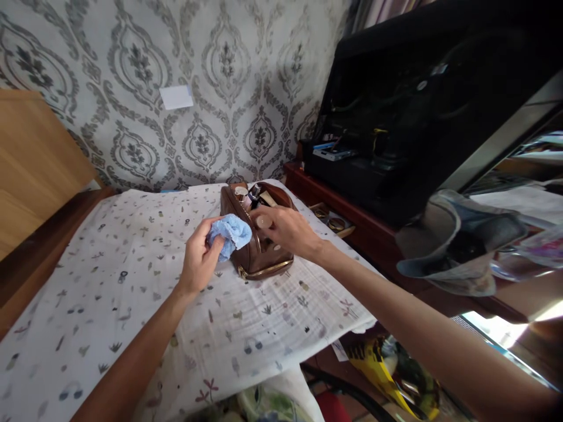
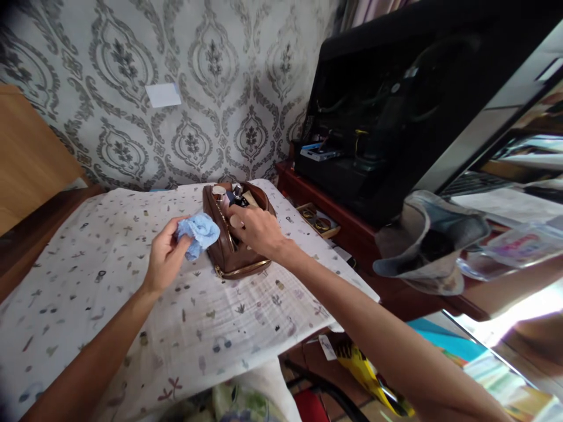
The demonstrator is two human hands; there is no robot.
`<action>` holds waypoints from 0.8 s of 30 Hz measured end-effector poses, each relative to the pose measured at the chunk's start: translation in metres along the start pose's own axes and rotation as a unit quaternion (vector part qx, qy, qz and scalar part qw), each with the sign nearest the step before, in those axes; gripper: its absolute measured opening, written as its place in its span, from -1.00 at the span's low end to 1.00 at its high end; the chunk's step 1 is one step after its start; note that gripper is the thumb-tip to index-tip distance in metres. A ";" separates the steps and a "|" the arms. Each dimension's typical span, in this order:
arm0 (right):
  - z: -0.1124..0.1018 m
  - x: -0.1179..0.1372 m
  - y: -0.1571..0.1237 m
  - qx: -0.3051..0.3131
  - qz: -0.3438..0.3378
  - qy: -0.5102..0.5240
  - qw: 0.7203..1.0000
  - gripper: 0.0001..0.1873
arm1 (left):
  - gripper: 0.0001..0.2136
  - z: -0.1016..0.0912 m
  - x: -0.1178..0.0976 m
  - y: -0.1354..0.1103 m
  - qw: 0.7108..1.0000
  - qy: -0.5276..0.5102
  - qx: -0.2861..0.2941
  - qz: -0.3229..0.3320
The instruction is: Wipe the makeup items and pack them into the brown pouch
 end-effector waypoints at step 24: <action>-0.137 0.005 -0.120 -0.343 0.024 0.172 0.923 -0.63 | -0.71 0.048 -0.033 0.024 0.960 0.086 -0.003 0.265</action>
Point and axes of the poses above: each hand's wrist, its own y-axis towards the middle knuckle, its own z-axis out of the palm, x = y × z, the point moved 8 cm from there along y, towards the middle knuckle, and after that the axes turned 3 degrees about -z, right-handed, at the moved point
